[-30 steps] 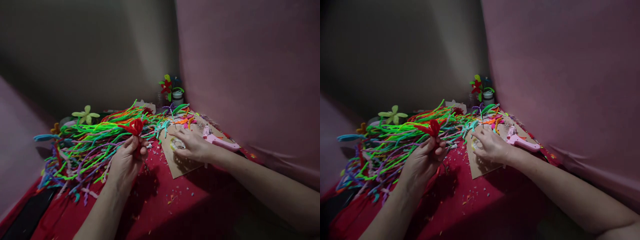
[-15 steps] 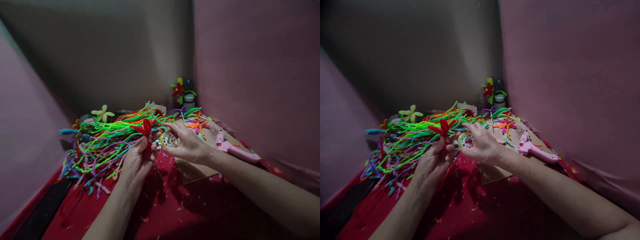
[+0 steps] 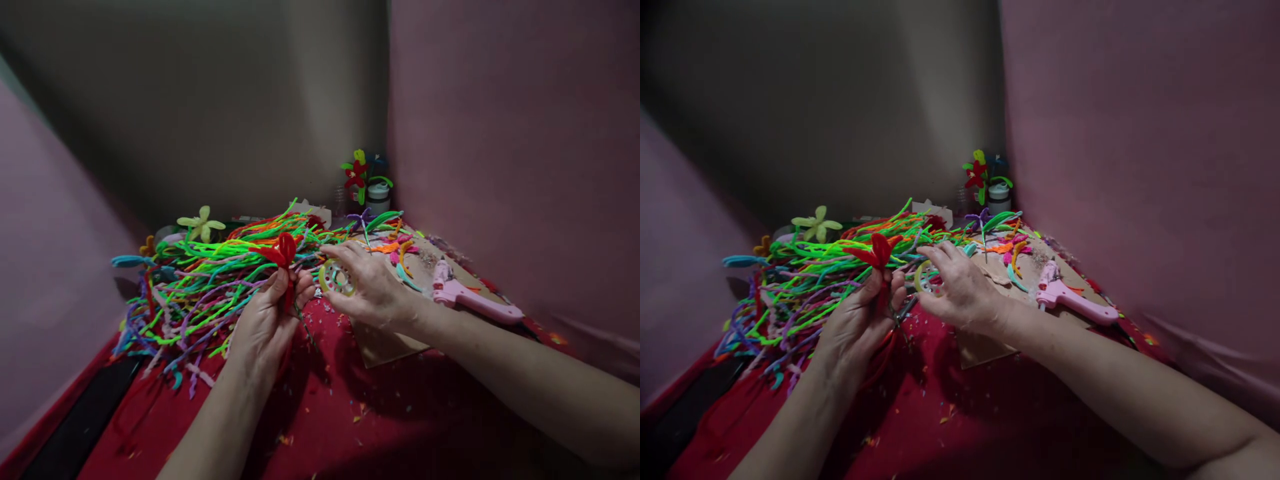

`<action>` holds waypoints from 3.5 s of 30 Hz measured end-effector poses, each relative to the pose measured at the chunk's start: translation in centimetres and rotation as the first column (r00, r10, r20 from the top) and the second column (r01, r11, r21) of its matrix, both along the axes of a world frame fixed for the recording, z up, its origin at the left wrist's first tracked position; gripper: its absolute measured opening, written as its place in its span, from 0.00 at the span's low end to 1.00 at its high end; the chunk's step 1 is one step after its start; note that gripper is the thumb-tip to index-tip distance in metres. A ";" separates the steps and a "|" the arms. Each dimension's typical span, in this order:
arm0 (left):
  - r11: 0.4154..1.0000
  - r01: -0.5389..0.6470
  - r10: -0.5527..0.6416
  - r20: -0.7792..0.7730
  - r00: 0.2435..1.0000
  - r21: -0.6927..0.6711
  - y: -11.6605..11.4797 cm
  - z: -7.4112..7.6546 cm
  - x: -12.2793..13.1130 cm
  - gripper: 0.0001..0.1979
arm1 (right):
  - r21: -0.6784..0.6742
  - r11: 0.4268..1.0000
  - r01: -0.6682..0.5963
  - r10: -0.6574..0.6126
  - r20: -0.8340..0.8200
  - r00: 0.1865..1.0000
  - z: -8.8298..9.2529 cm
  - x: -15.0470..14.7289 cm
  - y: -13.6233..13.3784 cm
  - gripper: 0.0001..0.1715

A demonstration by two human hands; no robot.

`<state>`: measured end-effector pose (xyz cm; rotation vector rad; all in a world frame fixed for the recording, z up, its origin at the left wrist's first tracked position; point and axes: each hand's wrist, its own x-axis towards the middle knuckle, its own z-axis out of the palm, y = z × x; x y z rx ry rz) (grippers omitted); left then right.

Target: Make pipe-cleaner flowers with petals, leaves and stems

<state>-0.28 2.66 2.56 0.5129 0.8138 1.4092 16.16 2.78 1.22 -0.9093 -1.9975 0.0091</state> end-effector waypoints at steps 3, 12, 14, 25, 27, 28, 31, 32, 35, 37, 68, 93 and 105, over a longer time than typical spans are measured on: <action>0.996 0.023 -0.022 -0.012 1.000 0.083 -0.1 -0.1 0.1 0.14 | -0.081 0.997 -0.018 0.013 -0.059 0.998 0.4 0.0 -0.3 0.30; 0.993 -0.058 0.057 0.013 0.998 0.101 0.0 0.4 -0.2 0.15 | -0.591 0.717 -0.370 0.195 -0.340 0.920 -0.5 0.5 0.1 0.14; 0.996 -0.057 0.057 0.003 0.998 0.073 0.1 0.5 -0.4 0.15 | -0.643 0.640 -0.421 0.163 -0.421 0.892 -0.9 0.6 0.3 0.12; 0.988 0.156 -0.154 -0.105 0.983 0.013 0.1 -0.8 0.3 0.12 | -0.463 0.844 -0.271 0.071 -0.405 0.911 -0.6 0.4 -0.3 0.10; 0.991 0.136 -0.133 -0.114 0.985 0.013 0.0 -0.9 0.6 0.13 | -0.404 0.885 -0.231 0.084 -0.349 0.933 -0.6 0.3 -0.5 0.11; 0.991 0.130 -0.128 -0.111 0.985 0.012 0.0 -0.9 0.7 0.13 | -0.381 0.902 -0.203 0.080 -0.315 0.946 -0.5 0.3 -0.6 0.11; 0.992 0.124 -0.122 -0.099 0.988 0.021 -0.1 -0.8 0.8 0.12 | -0.331 0.934 -0.134 0.063 -0.217 0.974 -0.1 0.1 -1.1 0.08; 0.993 0.116 -0.113 -0.097 0.989 0.023 -0.1 -0.7 0.8 0.11 | -0.321 0.939 -0.125 0.063 -0.196 0.979 0.1 0.1 -1.3 0.08; 0.997 0.073 -0.072 -0.093 0.993 0.017 -0.1 -0.5 0.9 0.11 | -0.319 0.939 -0.131 0.075 -0.182 0.980 0.4 -0.1 -1.6 0.07; 0.998 0.056 -0.053 -0.083 0.995 0.027 -0.1 -0.5 1.0 0.12 | -0.327 0.934 -0.144 0.081 -0.198 0.977 0.4 -0.1 -1.6 0.07; 0.975 0.186 -0.152 -0.244 0.958 0.123 -0.8 -1.0 1.0 0.02 | -0.309 0.840 -0.446 0.238 -0.529 0.815 0.2 0.8 -0.2 0.05; 0.907 0.299 -0.038 -0.651 0.759 0.295 -1.6 -2.0 1.8 0.08 | -0.453 0.837 -0.307 -0.048 -0.619 0.784 -2.3 -1.5 0.1 0.11; 0.917 0.173 0.047 -0.529 0.847 0.359 -2.0 -2.3 1.7 0.12 | -0.383 0.827 -0.411 0.037 -0.694 0.719 -2.3 -2.4 -0.7 0.13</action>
